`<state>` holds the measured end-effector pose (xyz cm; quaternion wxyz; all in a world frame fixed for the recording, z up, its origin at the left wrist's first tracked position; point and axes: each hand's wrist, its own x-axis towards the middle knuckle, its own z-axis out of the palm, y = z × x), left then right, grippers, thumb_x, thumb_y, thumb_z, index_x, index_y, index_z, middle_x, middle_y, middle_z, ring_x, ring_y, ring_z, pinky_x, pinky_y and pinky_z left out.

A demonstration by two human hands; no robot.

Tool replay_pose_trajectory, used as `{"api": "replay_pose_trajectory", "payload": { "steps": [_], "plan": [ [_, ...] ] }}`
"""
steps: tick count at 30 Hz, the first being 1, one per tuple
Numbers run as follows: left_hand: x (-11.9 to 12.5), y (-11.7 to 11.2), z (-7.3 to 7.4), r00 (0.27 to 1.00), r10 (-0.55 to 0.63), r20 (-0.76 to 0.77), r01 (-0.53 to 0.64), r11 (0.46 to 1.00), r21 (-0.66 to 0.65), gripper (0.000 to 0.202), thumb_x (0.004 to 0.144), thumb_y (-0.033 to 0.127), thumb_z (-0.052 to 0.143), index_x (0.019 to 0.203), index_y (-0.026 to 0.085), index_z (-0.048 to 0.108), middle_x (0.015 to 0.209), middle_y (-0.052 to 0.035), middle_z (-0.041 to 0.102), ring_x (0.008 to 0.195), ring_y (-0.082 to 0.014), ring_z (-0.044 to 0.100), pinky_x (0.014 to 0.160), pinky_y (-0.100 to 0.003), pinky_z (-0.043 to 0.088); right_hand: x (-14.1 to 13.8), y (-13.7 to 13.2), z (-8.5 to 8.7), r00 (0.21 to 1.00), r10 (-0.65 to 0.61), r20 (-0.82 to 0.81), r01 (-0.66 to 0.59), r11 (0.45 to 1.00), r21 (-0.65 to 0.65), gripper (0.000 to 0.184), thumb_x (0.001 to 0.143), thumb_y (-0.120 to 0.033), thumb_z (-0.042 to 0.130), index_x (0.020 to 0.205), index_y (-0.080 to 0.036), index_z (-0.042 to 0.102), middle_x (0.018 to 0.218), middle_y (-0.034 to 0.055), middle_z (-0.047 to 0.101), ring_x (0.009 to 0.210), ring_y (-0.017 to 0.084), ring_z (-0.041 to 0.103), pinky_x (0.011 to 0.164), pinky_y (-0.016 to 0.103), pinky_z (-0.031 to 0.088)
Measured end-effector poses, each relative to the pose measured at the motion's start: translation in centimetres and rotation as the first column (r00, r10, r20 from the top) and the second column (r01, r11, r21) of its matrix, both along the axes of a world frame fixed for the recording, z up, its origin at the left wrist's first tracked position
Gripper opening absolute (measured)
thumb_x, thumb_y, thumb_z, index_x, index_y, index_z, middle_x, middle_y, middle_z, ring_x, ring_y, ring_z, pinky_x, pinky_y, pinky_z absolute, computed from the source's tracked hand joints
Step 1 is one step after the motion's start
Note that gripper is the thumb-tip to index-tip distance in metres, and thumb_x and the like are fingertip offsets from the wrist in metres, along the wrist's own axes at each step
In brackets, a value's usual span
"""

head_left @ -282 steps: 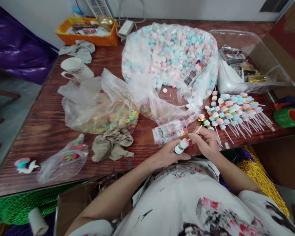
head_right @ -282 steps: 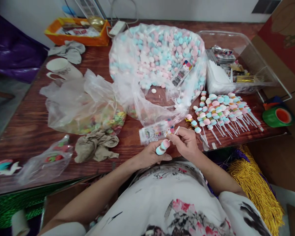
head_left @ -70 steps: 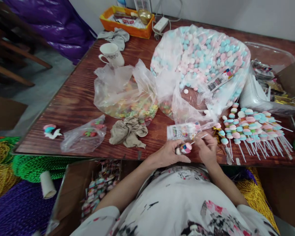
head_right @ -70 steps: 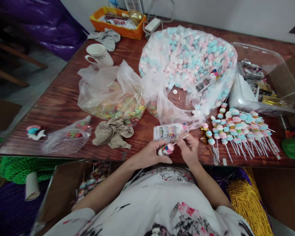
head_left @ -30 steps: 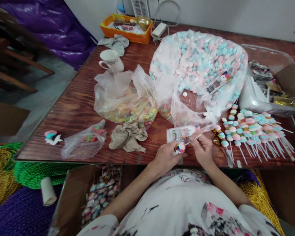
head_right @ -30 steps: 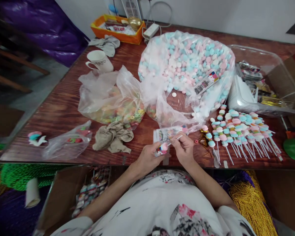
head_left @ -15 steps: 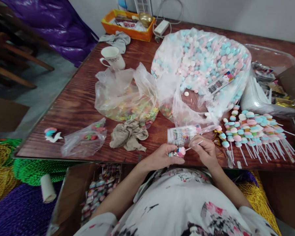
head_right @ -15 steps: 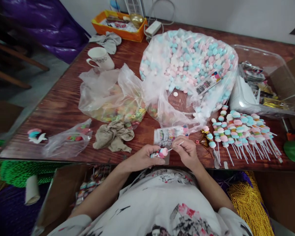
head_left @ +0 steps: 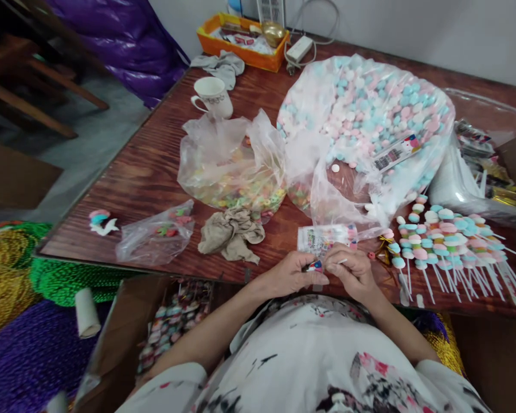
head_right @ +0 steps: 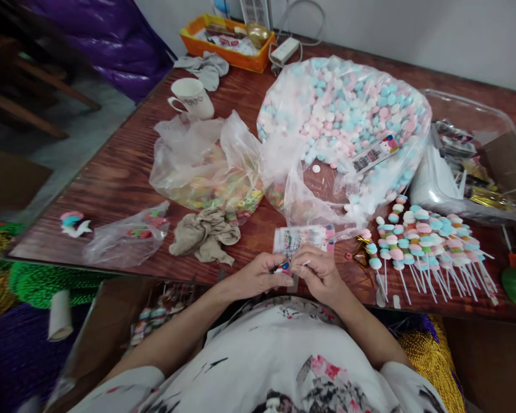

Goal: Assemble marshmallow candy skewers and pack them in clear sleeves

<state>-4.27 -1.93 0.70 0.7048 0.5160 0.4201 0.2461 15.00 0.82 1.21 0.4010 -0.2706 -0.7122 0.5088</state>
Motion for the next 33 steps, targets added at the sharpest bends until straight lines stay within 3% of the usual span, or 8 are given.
{"api": "replay_pose_trajectory", "payload": {
  "steps": [5, 10, 15, 19, 24, 27, 30, 33],
  "plan": [
    [-0.2, 0.7, 0.9, 0.997, 0.06, -0.058, -0.05, 0.986, 0.161, 0.037, 0.072, 0.044, 0.075, 0.083, 0.012, 0.06, 0.07, 0.0056, 0.045, 0.068, -0.0081, 0.041, 0.061, -0.018, 0.036, -0.9, 0.8, -0.7, 0.996, -0.062, -0.071, 0.047, 0.978, -0.203, 0.017, 0.089, -0.023, 0.06, 0.076, -0.021, 0.07, 0.076, 0.0033, 0.065, 0.074, 0.017, 0.062, 0.072, 0.033, 0.049],
    [-2.3, 2.0, 1.4, 0.991, -0.096, 0.094, 0.103, 0.991, -0.08, 0.064, 0.063, 0.039, 0.083, 0.117, 0.017, 0.057, 0.082, 0.0014, 0.061, 0.069, -0.0111, 0.055, 0.063, -0.022, 0.045, -0.2, 2.4, -0.2, 0.965, 0.052, -0.258, -0.127, 0.95, -0.284, 0.013, 0.085, -0.03, 0.066, 0.079, -0.023, 0.075, 0.075, 0.0035, 0.069, 0.07, 0.018, 0.062, 0.069, 0.035, 0.049],
    [-2.5, 2.2, 1.0, 0.889, -0.32, 0.327, 0.411, 0.872, -0.265, 0.043, 0.067, 0.053, 0.077, 0.08, 0.014, 0.065, 0.064, -0.0001, 0.06, 0.047, -0.0083, 0.049, 0.044, -0.02, 0.041, -1.1, 4.2, 1.5, 0.935, 0.274, -0.225, -0.307, 0.943, -0.126, 0.012, 0.085, -0.028, 0.065, 0.082, -0.023, 0.076, 0.076, 0.0041, 0.072, 0.071, 0.019, 0.062, 0.075, 0.038, 0.047],
    [-1.9, 0.8, 0.5, 0.911, -0.186, 0.367, 0.28, 0.935, -0.219, 0.052, 0.08, 0.066, 0.057, 0.072, 0.014, 0.058, 0.059, -0.0011, 0.058, 0.04, -0.006, 0.043, 0.037, -0.018, 0.03, -2.6, 4.5, 1.6, 0.958, 0.24, -0.156, -0.259, 0.959, -0.117, 0.019, 0.087, -0.034, 0.063, 0.078, -0.023, 0.075, 0.076, 0.0043, 0.072, 0.075, 0.02, 0.062, 0.078, 0.039, 0.048],
    [-1.3, -0.6, 0.0, 0.953, -0.097, 0.288, 0.133, 0.985, -0.108, 0.057, 0.087, 0.065, 0.045, 0.064, 0.014, 0.054, 0.048, 0.0018, 0.048, 0.039, -0.0059, 0.041, 0.04, -0.017, 0.032, -3.8, 3.0, -0.3, 0.97, 0.227, -0.092, -0.24, 0.954, -0.178, 0.023, 0.087, -0.037, 0.062, 0.074, -0.023, 0.073, 0.087, 0.0052, 0.07, 0.087, 0.021, 0.061, 0.085, 0.041, 0.046],
    [-1.5, -0.7, -0.1, 0.965, 0.056, 0.256, -0.059, 0.998, 0.003, 0.051, 0.085, 0.062, 0.052, 0.089, 0.013, 0.062, 0.059, 0.0028, 0.051, 0.046, -0.0072, 0.047, 0.045, -0.018, 0.037, -3.9, 2.0, -1.0, 0.98, 0.188, -0.073, -0.2, 0.951, -0.237, 0.018, 0.087, -0.036, 0.063, 0.081, -0.025, 0.076, 0.099, 0.006, 0.069, 0.096, 0.022, 0.061, 0.089, 0.041, 0.046],
    [-2.2, -0.6, 0.0, 0.97, 0.128, 0.207, -0.146, 0.986, 0.075, 0.051, 0.087, 0.057, 0.053, 0.117, 0.016, 0.061, 0.073, -0.0008, 0.06, 0.06, -0.01, 0.054, 0.057, -0.021, 0.044, -3.4, 1.6, -1.0, 0.992, 0.064, -0.113, -0.098, 0.94, -0.326, 0.015, 0.086, -0.035, 0.064, 0.088, -0.028, 0.077, 0.105, 0.0053, 0.068, 0.099, 0.022, 0.062, 0.089, 0.04, 0.047],
    [-2.6, -0.4, 0.1, 0.969, 0.201, 0.143, -0.226, 0.955, 0.19, 0.039, 0.089, 0.047, 0.055, 0.11, 0.016, 0.068, 0.085, -0.0044, 0.065, 0.075, -0.0133, 0.058, 0.069, -0.023, 0.046, -2.8, 1.5, -0.5, 0.988, -0.031, -0.149, -0.022, 0.939, -0.345, 0.014, 0.086, -0.033, 0.065, 0.088, -0.028, 0.077, 0.106, 0.0048, 0.069, 0.101, 0.022, 0.062, 0.091, 0.04, 0.047]
  ]
}}
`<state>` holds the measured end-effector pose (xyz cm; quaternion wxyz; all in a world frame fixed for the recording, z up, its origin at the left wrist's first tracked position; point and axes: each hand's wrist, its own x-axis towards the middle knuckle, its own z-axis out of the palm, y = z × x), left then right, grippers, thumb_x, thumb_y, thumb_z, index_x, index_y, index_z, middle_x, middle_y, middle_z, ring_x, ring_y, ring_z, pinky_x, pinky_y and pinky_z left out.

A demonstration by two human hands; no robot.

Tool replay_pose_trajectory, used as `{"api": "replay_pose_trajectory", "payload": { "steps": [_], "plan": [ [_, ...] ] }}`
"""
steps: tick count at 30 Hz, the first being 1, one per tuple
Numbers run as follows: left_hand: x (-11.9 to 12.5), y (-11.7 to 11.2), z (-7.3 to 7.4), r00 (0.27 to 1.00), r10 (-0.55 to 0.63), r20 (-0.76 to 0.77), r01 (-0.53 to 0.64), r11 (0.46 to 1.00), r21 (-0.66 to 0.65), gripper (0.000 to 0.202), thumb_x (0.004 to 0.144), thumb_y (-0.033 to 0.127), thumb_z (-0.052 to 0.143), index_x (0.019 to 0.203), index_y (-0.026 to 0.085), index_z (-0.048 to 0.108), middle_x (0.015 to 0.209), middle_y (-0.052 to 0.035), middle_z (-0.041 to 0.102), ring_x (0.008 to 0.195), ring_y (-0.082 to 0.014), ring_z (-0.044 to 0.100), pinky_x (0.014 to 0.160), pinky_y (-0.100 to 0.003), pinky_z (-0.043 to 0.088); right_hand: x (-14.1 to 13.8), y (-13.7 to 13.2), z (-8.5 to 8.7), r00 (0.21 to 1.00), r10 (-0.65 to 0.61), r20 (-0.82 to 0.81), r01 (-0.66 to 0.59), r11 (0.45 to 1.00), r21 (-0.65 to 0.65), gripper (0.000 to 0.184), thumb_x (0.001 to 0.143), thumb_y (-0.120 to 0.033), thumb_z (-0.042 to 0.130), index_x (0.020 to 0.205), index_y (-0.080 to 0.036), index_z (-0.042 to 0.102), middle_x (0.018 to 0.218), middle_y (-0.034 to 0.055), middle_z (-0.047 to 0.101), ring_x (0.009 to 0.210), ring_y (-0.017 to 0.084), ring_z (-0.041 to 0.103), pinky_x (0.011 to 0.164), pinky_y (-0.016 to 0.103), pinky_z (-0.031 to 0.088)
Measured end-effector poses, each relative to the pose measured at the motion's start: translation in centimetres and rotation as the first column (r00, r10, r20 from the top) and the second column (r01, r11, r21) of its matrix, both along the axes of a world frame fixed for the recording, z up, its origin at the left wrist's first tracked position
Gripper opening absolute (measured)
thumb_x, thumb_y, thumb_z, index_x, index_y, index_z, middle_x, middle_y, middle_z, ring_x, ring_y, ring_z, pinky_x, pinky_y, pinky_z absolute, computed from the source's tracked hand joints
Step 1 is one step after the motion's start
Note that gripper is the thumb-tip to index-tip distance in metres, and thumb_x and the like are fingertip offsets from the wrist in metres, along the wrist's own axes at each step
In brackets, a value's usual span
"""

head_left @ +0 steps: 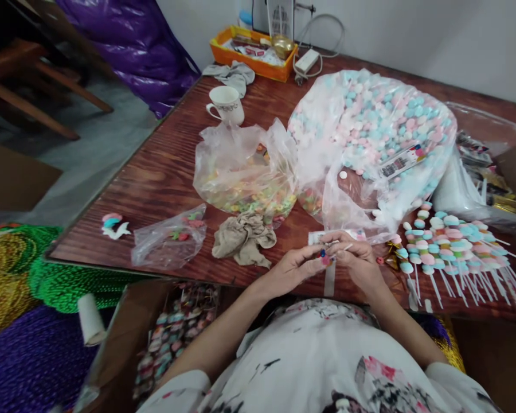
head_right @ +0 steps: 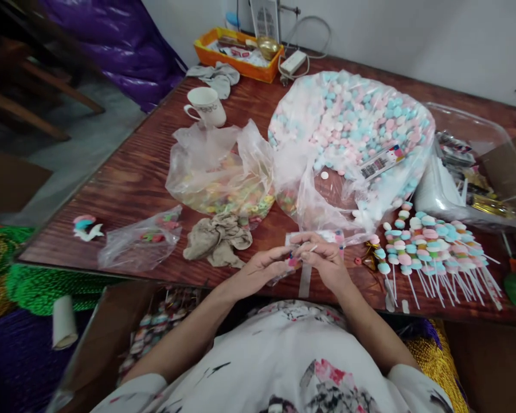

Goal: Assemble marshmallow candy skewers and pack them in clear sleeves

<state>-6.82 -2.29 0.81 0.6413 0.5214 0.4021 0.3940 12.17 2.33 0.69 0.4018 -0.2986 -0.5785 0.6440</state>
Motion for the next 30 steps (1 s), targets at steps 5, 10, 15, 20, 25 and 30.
{"api": "replay_pose_trajectory", "payload": {
  "steps": [5, 10, 15, 20, 25, 30],
  "plan": [
    [0.9, 0.3, -0.2, 0.983, 0.17, -0.068, -0.152, 0.964, 0.216, 0.03, 0.089, 0.038, 0.058, 0.081, 0.013, 0.073, 0.074, -0.0048, 0.065, 0.071, -0.0136, 0.057, 0.07, -0.025, 0.046, -0.3, -0.2, 0.2, 1.0, 0.004, 0.026, -0.005, 0.999, 0.035, 0.012, 0.084, -0.031, 0.067, 0.083, -0.027, 0.078, 0.102, 0.0047, 0.07, 0.107, 0.023, 0.061, 0.098, 0.042, 0.044],
    [1.5, -0.1, -0.4, 0.975, 0.208, -0.072, -0.197, 0.971, 0.137, 0.032, 0.09, 0.037, 0.057, 0.112, 0.016, 0.068, 0.096, -0.0056, 0.07, 0.084, -0.0144, 0.061, 0.078, -0.025, 0.048, -0.4, -0.3, -0.1, 0.999, -0.049, -0.004, 0.049, 0.999, -0.016, 0.012, 0.083, -0.032, 0.067, 0.088, -0.029, 0.078, 0.11, 0.0041, 0.068, 0.107, 0.022, 0.06, 0.096, 0.041, 0.047],
    [1.9, -0.3, -0.7, 0.962, 0.268, -0.05, -0.26, 0.957, 0.129, 0.027, 0.087, 0.038, 0.061, 0.085, 0.014, 0.072, 0.073, -0.0024, 0.064, 0.067, -0.0115, 0.055, 0.067, -0.024, 0.045, -0.7, -0.7, -0.1, 0.999, -0.046, 0.005, 0.046, 0.999, -0.002, 0.012, 0.083, -0.034, 0.068, 0.084, -0.027, 0.078, 0.107, 0.0048, 0.069, 0.107, 0.023, 0.06, 0.097, 0.042, 0.046],
    [3.2, -0.1, -0.7, 0.898, 0.4, 0.183, -0.385, 0.916, -0.113, 0.03, 0.079, 0.041, 0.07, 0.07, 0.013, 0.063, 0.056, 0.0035, 0.049, 0.051, -0.0061, 0.042, 0.049, -0.018, 0.037, -1.8, -1.2, -0.2, 0.994, -0.09, 0.054, 0.084, 0.99, 0.111, 0.015, 0.087, -0.033, 0.063, 0.091, -0.029, 0.077, 0.112, 0.005, 0.068, 0.112, 0.023, 0.058, 0.1, 0.043, 0.044],
    [3.7, 0.5, -0.1, 0.793, 0.521, 0.316, -0.418, 0.843, -0.339, 0.027, 0.08, 0.043, 0.067, 0.084, 0.018, 0.059, 0.054, 0.0073, 0.047, 0.036, -0.0051, 0.039, 0.032, -0.015, 0.032, -1.2, -1.5, -0.5, 0.974, -0.217, 0.06, 0.21, 0.972, 0.101, 0.035, 0.085, -0.033, 0.066, 0.119, -0.032, 0.065, 0.127, 0.0052, 0.059, 0.107, 0.02, 0.057, 0.091, 0.037, 0.048],
    [3.8, 0.9, -0.5, 0.818, 0.525, 0.237, -0.486, 0.85, -0.205, 0.024, 0.082, 0.042, 0.066, 0.088, 0.018, 0.065, 0.068, 0.0038, 0.055, 0.051, -0.0058, 0.051, 0.049, -0.018, 0.048, -0.7, -2.2, -0.9, 0.945, -0.315, 0.087, 0.313, 0.949, 0.03, 0.019, 0.078, -0.025, 0.072, 0.098, -0.025, 0.072, 0.094, 0.0021, 0.066, 0.089, 0.016, 0.059, 0.084, 0.031, 0.046]
  ]
}}
